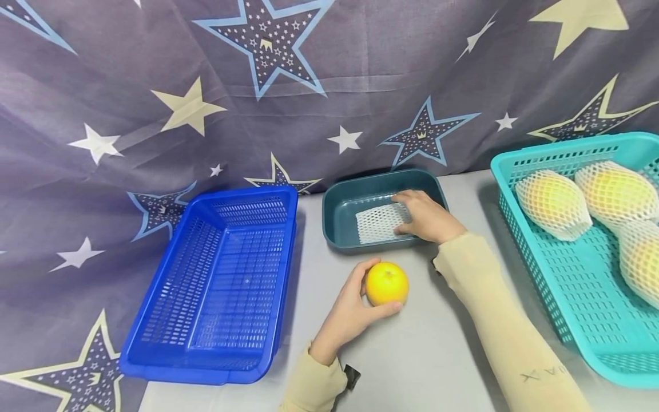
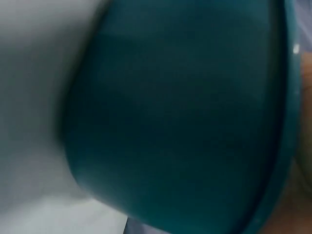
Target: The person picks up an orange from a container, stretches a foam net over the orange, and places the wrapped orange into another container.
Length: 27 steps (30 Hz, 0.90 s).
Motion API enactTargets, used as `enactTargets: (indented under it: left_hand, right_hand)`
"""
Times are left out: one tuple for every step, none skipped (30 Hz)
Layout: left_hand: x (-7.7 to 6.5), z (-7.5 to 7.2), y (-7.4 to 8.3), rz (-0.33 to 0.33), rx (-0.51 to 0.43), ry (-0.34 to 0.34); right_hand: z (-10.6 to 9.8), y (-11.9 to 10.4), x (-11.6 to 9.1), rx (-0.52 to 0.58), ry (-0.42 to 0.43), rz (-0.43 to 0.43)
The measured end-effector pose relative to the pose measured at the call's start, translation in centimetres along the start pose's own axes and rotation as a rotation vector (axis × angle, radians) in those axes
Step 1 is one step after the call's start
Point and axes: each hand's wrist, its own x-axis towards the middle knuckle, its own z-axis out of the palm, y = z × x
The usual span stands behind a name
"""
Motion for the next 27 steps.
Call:
enactTargets:
  left_hand:
    - [0.0, 0.0, 0.0, 0.001, 0.001, 0.000]
    - [0.0, 0.0, 0.0, 0.003, 0.002, 0.002]
    - [0.0, 0.1, 0.0, 0.002, 0.003, 0.002]
    - [0.1, 0.1, -0.1, 0.003, 0.002, 0.002]
    - [0.1, 0.1, -0.1, 0.004, 0.002, 0.002]
    - [0.1, 0.1, -0.1, 0.002, 0.000, 0.002]
    - [0.1, 0.1, -0.1, -0.002, -0.001, 0.001]
    - [0.1, 0.1, -0.1, -0.004, -0.002, 0.001]
    - [0.1, 0.0, -0.1, -0.006, -0.004, -0.001]
    - [0.1, 0.0, -0.1, -0.005, -0.006, -0.003]
    - [0.1, 0.0, -0.1, -0.005, -0.007, -0.004]
    - [0.1, 0.0, -0.1, -0.004, -0.009, -0.003]
    - [0.1, 0.0, -0.1, -0.002, -0.009, -0.003]
    - [0.1, 0.0, -0.1, 0.001, -0.008, 0.000]
    - [0.1, 0.0, 0.0, 0.003, -0.006, 0.003]
    - [0.1, 0.0, 0.0, 0.002, -0.004, 0.006]
    - [0.1, 0.1, 0.0, 0.002, -0.002, 0.010]
    - [0.1, 0.1, 0.1, 0.001, -0.001, 0.013]
    - [0.1, 0.1, 0.1, 0.000, -0.002, 0.015]
    - [0.1, 0.1, 0.1, -0.002, -0.002, 0.017]
    - [0.1, 0.2, 0.1, -0.005, -0.004, 0.018]
    - [0.1, 0.2, 0.1, -0.008, -0.008, 0.018]
    - [0.1, 0.2, 0.1, -0.010, -0.011, 0.018]
    - [0.1, 0.2, 0.1, -0.011, -0.015, 0.017]
    - [0.1, 0.2, 0.1, -0.012, -0.017, 0.018]
    - [0.1, 0.3, 0.1, -0.012, -0.016, 0.018]
    - [0.1, 0.3, 0.1, -0.010, -0.016, 0.017]
  right_hand:
    - [0.1, 0.0, 0.1, -0.008, -0.009, 0.007]
    - [0.2, 0.1, 0.2, -0.014, -0.016, 0.012]
    - [0.2, 0.1, 0.3, -0.015, -0.024, 0.019]
    - [0.3, 0.1, 0.4, -0.016, -0.028, 0.025]
    - [0.3, 0.2, 0.5, -0.018, -0.031, 0.030]
    - [0.3, 0.2, 0.5, -0.017, -0.031, 0.037]
    - [0.4, 0.2, 0.6, -0.015, -0.030, 0.048]
    - [0.4, 0.3, 0.7, -0.012, -0.021, 0.054]
    - [0.5, 0.3, 0.7, -0.008, -0.010, 0.061]
    - [0.6, 0.3, 0.7, -0.009, 0.007, 0.061]
    - [0.6, 0.4, 0.8, -0.005, 0.025, 0.065]
    - [0.7, 0.4, 0.8, 0.001, 0.046, 0.069]
    - [0.8, 0.4, 0.8, 0.004, 0.065, 0.072]
    - [0.9, 0.5, 0.8, 0.008, 0.085, 0.075]
    - [1.0, 0.5, 0.8, 0.010, 0.103, 0.078]
    - [1.0, 0.5, 0.7, 0.013, 0.123, 0.082]
    - [0.9, 0.5, 0.6, 0.019, 0.141, 0.091]
    - [0.9, 0.5, 0.5, 0.021, 0.158, 0.094]
    - [0.9, 0.5, 0.4, 0.023, 0.174, 0.096]
    - [0.8, 0.4, 0.2, 0.026, 0.195, 0.095]
    - [0.7, 0.4, 0.1, 0.030, 0.215, 0.092]
    - [0.6, 0.3, 0.0, 0.036, 0.236, 0.085]
    - [0.5, 0.2, -0.2, 0.039, 0.257, 0.075]
    - [0.4, 0.1, -0.3, 0.039, 0.279, 0.064]
    - [0.3, 0.0, -0.5, 0.041, 0.301, 0.053]
    - [0.2, -0.1, -0.7, 0.042, 0.325, 0.042]
    - [0.1, -0.2, -0.9, 0.042, 0.347, 0.031]
